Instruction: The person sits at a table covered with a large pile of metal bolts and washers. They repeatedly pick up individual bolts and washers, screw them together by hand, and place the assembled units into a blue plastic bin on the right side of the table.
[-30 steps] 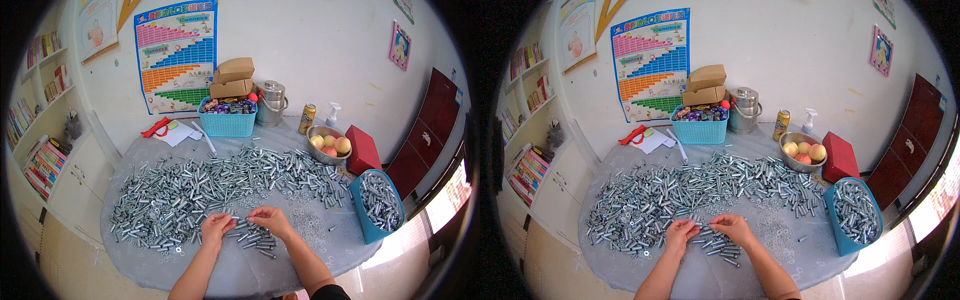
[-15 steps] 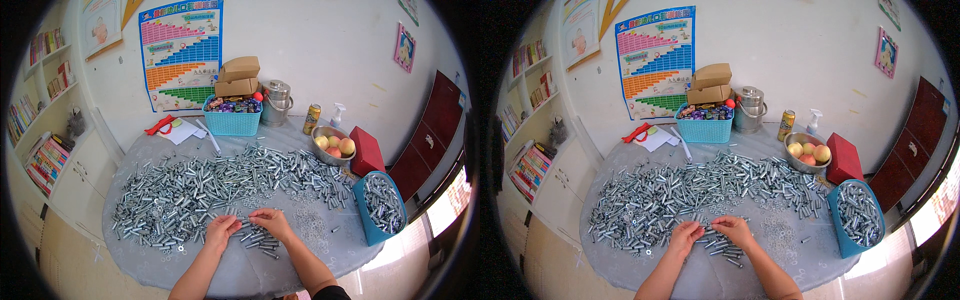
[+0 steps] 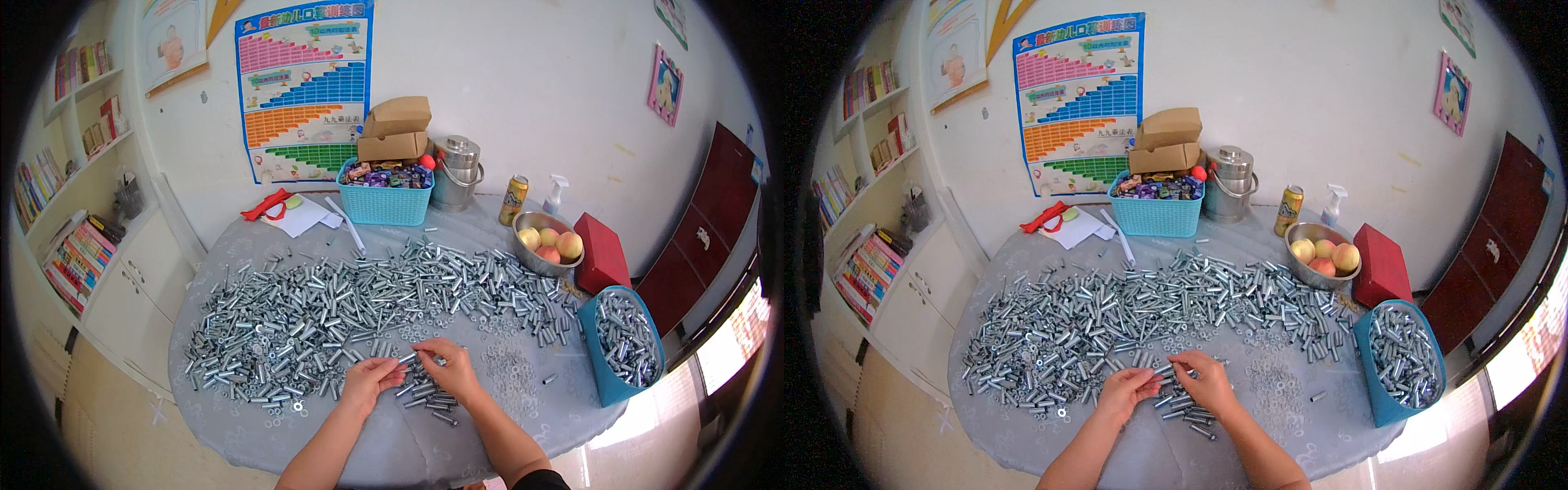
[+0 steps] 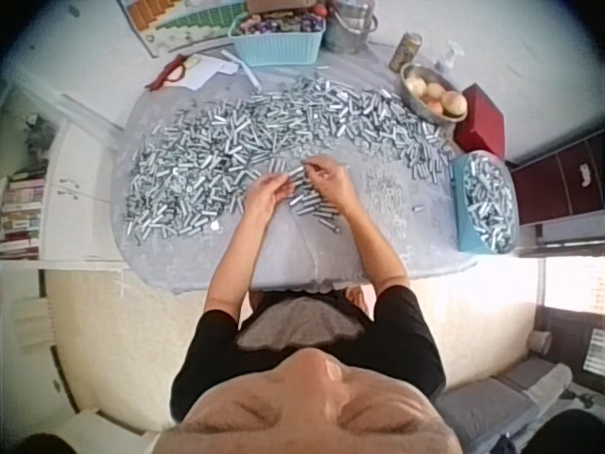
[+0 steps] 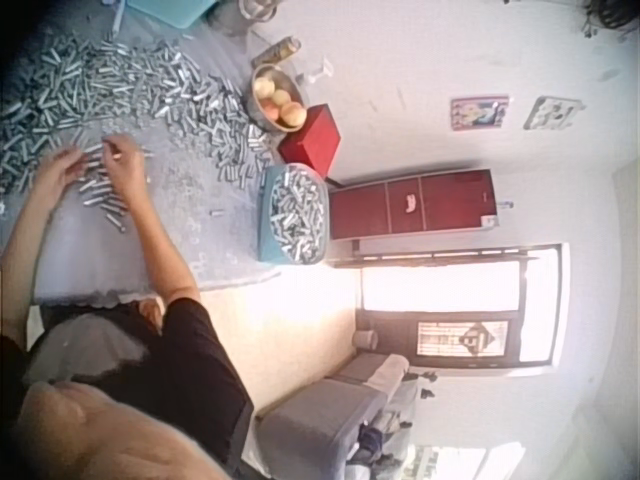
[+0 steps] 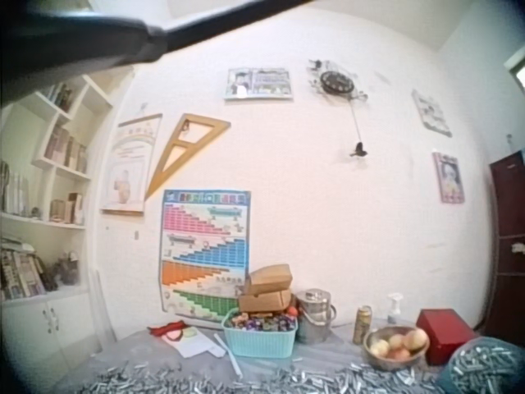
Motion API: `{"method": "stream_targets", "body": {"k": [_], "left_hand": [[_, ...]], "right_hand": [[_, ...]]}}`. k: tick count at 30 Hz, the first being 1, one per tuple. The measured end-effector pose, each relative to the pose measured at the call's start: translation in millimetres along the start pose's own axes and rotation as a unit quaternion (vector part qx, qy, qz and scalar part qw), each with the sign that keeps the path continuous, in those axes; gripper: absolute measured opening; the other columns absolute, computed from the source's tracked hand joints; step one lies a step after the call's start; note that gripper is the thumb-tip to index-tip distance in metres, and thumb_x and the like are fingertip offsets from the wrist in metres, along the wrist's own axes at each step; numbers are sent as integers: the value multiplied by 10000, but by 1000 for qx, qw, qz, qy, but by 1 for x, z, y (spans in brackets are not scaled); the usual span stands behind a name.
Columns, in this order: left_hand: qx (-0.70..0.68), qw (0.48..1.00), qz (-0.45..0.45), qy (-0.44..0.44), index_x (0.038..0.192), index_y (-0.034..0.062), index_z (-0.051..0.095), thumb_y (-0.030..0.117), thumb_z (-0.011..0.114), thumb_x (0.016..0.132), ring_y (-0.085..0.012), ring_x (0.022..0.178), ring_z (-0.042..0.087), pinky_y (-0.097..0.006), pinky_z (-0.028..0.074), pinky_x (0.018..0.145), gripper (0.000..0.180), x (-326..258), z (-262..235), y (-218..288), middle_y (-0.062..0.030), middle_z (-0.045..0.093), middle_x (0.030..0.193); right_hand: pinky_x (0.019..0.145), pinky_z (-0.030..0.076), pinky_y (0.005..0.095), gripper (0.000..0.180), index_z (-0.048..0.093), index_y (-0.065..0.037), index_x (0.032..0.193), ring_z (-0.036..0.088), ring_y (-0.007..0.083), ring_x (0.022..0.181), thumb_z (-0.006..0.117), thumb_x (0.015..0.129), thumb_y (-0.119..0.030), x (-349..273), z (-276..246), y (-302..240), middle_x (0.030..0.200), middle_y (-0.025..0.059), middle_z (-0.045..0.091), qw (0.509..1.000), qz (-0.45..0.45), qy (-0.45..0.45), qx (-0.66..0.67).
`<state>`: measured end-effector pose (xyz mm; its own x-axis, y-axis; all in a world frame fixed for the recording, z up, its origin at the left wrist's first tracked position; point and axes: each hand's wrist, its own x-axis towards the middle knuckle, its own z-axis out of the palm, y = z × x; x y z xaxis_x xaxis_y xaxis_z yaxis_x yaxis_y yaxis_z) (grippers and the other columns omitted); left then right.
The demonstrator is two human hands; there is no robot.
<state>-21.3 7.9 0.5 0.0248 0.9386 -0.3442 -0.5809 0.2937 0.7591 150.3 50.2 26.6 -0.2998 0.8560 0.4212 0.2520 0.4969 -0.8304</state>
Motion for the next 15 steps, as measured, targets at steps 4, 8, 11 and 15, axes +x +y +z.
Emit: {"method": "stream_targets", "body": {"k": [4,8,11,15], "left_hand": [[-75,996,43,10,924,-45,584,65,603,812,-208,758,631,-284,538,684,158,6,-4,-3,-186,622,922],[-97,992,70,30,930,-53,589,55,596,816,-196,731,632,-264,538,679,157,4,-6,5,-187,627,915],[-98,992,73,35,932,-51,589,54,596,815,-193,730,630,-268,540,678,157,4,-6,4,-186,626,915],[-90,993,67,30,932,-48,587,56,603,811,-190,728,630,-274,542,673,160,8,-10,3,-184,627,913]], "right_hand": [[646,471,241,210,633,-17,973,597,145,713,623,765,-41,7,-8,13,828,92,640,992,89,76,57],[640,478,280,208,656,-53,943,616,176,722,643,757,-145,18,-21,27,805,100,649,986,142,38,-81],[646,484,317,237,668,-71,897,626,217,736,655,733,-241,25,-21,26,808,107,651,958,179,-59,-215],[648,483,340,292,675,-83,822,624,243,740,675,692,-345,38,-4,35,783,94,652,923,201,-87,-318]]}}
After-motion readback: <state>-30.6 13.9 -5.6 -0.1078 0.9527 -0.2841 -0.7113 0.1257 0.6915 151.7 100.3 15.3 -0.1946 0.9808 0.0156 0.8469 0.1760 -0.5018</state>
